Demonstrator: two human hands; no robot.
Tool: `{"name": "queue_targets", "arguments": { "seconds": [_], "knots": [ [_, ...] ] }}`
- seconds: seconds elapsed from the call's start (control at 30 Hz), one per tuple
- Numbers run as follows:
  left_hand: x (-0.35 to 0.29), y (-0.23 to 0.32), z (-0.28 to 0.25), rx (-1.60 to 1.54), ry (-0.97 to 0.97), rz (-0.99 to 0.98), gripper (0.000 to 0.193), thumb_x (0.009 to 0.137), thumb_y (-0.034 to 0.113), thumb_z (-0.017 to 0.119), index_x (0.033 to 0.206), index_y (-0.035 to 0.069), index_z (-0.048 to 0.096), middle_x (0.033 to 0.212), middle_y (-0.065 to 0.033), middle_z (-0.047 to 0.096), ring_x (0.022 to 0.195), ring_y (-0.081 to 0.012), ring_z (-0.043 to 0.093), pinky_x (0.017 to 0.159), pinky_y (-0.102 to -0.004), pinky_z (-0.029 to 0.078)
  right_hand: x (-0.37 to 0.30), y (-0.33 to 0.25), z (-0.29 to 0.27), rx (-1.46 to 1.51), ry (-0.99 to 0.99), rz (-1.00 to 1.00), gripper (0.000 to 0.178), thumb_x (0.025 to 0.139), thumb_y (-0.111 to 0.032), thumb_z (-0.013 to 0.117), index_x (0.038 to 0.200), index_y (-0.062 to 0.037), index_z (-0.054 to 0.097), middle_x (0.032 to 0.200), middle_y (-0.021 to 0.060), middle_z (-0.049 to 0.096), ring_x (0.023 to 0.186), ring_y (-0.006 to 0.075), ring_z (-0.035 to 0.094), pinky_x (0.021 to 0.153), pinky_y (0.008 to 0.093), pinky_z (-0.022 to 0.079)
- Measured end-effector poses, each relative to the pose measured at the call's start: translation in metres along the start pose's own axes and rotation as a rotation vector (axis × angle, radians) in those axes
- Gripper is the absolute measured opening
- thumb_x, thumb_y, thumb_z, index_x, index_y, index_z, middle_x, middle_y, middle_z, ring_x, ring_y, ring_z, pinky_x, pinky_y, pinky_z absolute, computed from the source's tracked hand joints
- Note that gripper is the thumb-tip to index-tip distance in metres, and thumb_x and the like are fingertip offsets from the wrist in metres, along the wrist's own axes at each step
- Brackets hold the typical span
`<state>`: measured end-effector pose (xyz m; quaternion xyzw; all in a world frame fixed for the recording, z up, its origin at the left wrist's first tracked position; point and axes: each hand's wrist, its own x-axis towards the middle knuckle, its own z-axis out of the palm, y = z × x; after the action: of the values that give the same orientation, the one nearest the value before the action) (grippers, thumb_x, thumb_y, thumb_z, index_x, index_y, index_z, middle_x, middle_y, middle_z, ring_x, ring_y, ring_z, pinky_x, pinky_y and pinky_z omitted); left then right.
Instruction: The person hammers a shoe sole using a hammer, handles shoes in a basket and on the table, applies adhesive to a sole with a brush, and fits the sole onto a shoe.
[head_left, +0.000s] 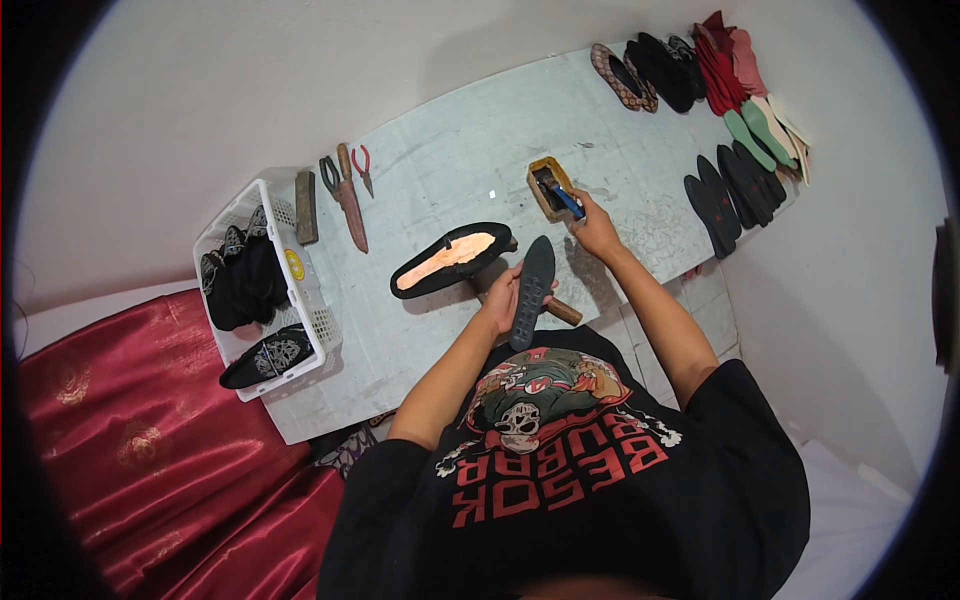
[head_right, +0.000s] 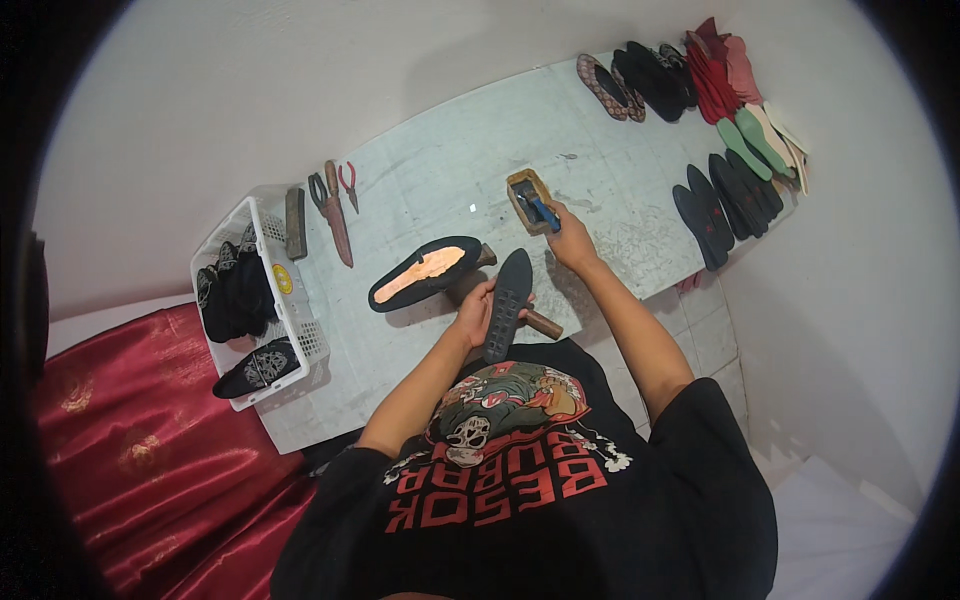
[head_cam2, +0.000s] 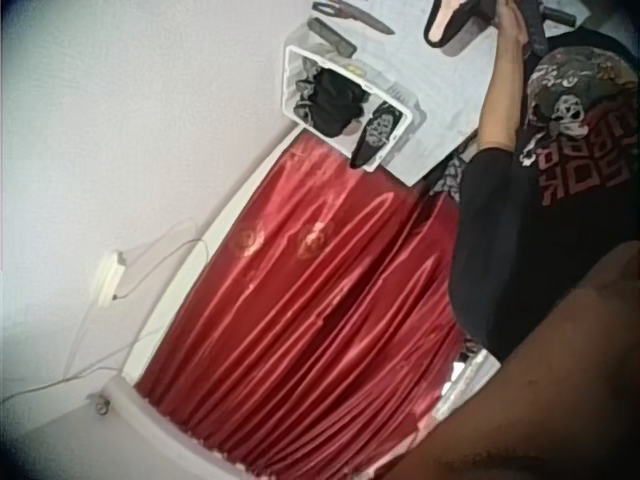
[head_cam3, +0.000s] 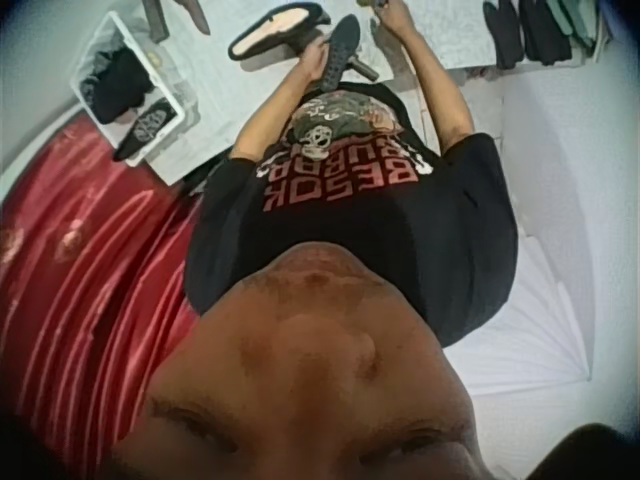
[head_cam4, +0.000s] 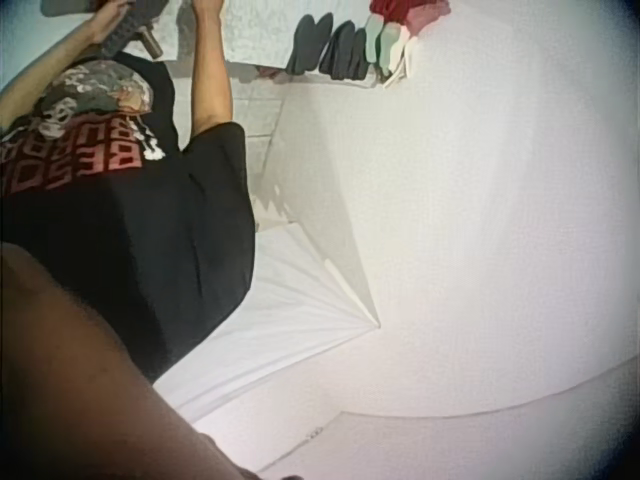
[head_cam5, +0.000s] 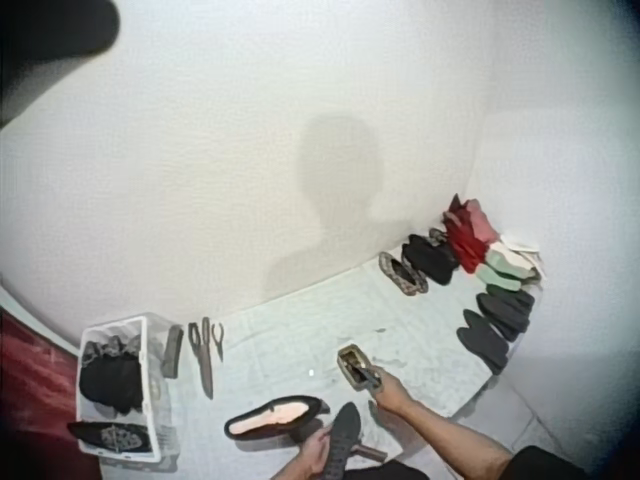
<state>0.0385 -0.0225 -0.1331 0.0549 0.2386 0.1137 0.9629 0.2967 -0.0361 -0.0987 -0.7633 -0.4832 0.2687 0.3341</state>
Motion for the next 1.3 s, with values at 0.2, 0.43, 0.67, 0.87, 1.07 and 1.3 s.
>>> {"name": "queue_targets", "arguments": {
  "seconds": [0.2,0.43,0.67,0.87,1.07,1.3],
  "knots": [
    [-0.002,-0.009,0.011,0.004,0.052,0.106,0.051,0.113,0.036,0.039,0.153,0.004,0.040,0.134,-0.0293,0.061,0.117,-0.0353,0.068,0.088,-0.0418,0.065,0.033,-0.020,0.002,-0.120,-0.013,-0.117,0.034,0.090,-0.004,0.069,0.124,-0.0077,0.069,0.108,0.0225,0.068,0.103,0.0416,0.066,0.091,0.0451,0.052],
    [-0.001,-0.002,0.018,0.084,0.021,0.196,0.053,0.113,0.038,0.039,0.154,0.005,0.038,0.138,-0.0290,0.058,0.122,-0.0359,0.066,0.089,-0.0428,0.065,0.068,-0.030,-0.009,-0.134,-0.060,-0.146,0.024,0.095,-0.015,0.070,0.118,-0.0073,0.073,0.101,0.0216,0.066,0.100,0.0424,0.065,0.090,0.0473,0.052],
    [0.009,0.002,0.012,0.046,0.015,0.225,0.059,0.113,0.040,0.038,0.157,0.001,0.034,0.149,-0.0292,0.051,0.133,-0.0366,0.059,0.098,-0.0419,0.061,0.046,-0.029,-0.024,-0.036,0.001,-0.183,0.027,0.097,-0.018,0.070,0.119,-0.0031,0.072,0.104,0.0214,0.073,0.099,0.0385,0.070,0.089,0.0430,0.054],
    [0.018,0.000,0.018,0.084,0.001,0.198,0.060,0.113,0.042,0.036,0.155,0.000,0.038,0.146,-0.0290,0.055,0.130,-0.0337,0.062,0.099,-0.0403,0.061,0.037,-0.022,-0.033,0.209,0.088,-0.012,0.027,0.098,-0.019,0.071,0.117,0.0003,0.072,0.086,0.0166,0.075,0.081,0.0260,0.074,0.075,0.0363,0.057],
    [0.028,0.005,0.022,0.070,-0.012,0.197,0.060,0.112,0.044,0.038,0.153,0.001,0.042,0.144,-0.0253,0.058,0.124,-0.0313,0.066,0.097,-0.0402,0.061,0.004,-0.062,-0.057,0.456,0.178,0.037,0.026,0.101,-0.024,0.069,0.107,0.0012,0.072,0.081,0.0066,0.072,0.070,0.0106,0.066,0.064,0.0290,0.053],
    [0.035,0.011,0.034,0.117,-0.074,0.139,0.060,0.111,0.047,0.041,0.151,0.003,0.046,0.136,-0.0212,0.065,0.114,-0.0269,0.071,0.092,-0.0370,0.061,-0.026,-0.088,-0.067,0.088,0.023,-0.191,0.027,0.098,-0.022,0.068,0.110,0.0029,0.069,0.090,0.0212,0.073,0.079,0.0337,0.072,0.071,0.0399,0.055]
  ]
}}
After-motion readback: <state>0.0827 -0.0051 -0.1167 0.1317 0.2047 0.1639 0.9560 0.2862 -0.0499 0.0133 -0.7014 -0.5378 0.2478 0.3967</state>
